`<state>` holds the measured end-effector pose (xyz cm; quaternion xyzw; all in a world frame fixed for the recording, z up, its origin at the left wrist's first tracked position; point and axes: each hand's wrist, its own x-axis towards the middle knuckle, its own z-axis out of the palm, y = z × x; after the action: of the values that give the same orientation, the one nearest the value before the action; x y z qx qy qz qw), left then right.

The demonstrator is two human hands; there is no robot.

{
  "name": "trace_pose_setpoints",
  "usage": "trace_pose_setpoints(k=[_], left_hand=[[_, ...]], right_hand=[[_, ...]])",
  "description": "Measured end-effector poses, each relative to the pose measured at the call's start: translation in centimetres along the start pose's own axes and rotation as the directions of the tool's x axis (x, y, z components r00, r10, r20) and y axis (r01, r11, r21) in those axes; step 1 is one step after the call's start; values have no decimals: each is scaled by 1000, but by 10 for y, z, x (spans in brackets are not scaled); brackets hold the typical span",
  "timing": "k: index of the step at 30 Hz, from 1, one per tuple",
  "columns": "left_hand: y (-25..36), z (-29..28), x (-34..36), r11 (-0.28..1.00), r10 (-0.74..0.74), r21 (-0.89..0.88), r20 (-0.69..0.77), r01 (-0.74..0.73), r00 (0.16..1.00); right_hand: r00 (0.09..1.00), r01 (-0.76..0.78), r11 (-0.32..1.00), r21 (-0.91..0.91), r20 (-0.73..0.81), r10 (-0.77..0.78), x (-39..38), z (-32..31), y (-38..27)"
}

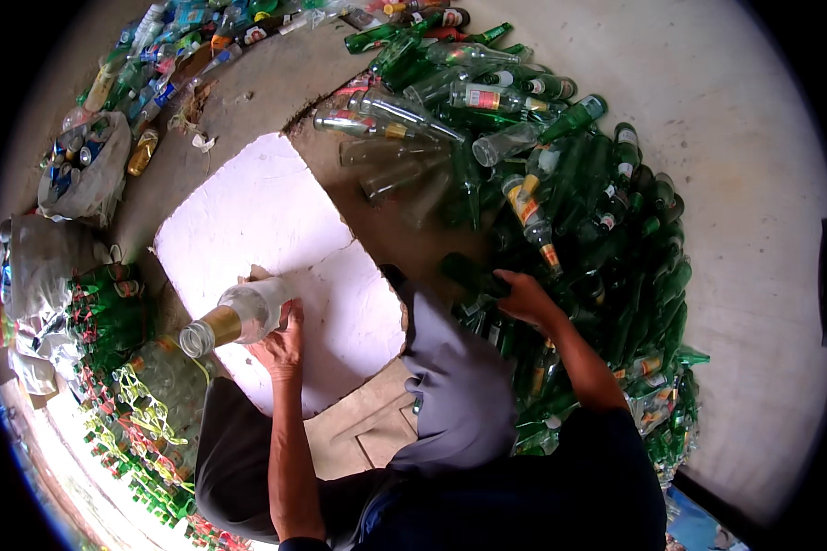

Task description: The person ties a bundle of green glass bottles together using a red plastic strap. After securing the bundle, they place it aside and begin arranging individual clear glass bottles on a piece of cardboard.

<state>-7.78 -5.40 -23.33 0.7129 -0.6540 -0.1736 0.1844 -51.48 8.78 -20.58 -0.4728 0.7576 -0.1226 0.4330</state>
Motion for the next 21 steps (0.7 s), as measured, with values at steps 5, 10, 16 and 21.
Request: trace_pose_setpoints(k=[5,10,16,21], left_hand=[[-1,2,0,997,32,-73,-10,-32,999],[2,3,-1,993,70,-94,-67,-76,995],[-5,5,-1,998,53,-35,-76,-56,996],[-4,7,-1,993,30,-112,-50,-35,998]], right_hand=[[998,-60,997,-52,-20,59,19,0,22],[991,5,992,-128,-133,-22,27,-5,31],[991,26,960,-277,-120,-61,27,-3,-7],[974,68,940,-334,-181,-135,29,15,2]])
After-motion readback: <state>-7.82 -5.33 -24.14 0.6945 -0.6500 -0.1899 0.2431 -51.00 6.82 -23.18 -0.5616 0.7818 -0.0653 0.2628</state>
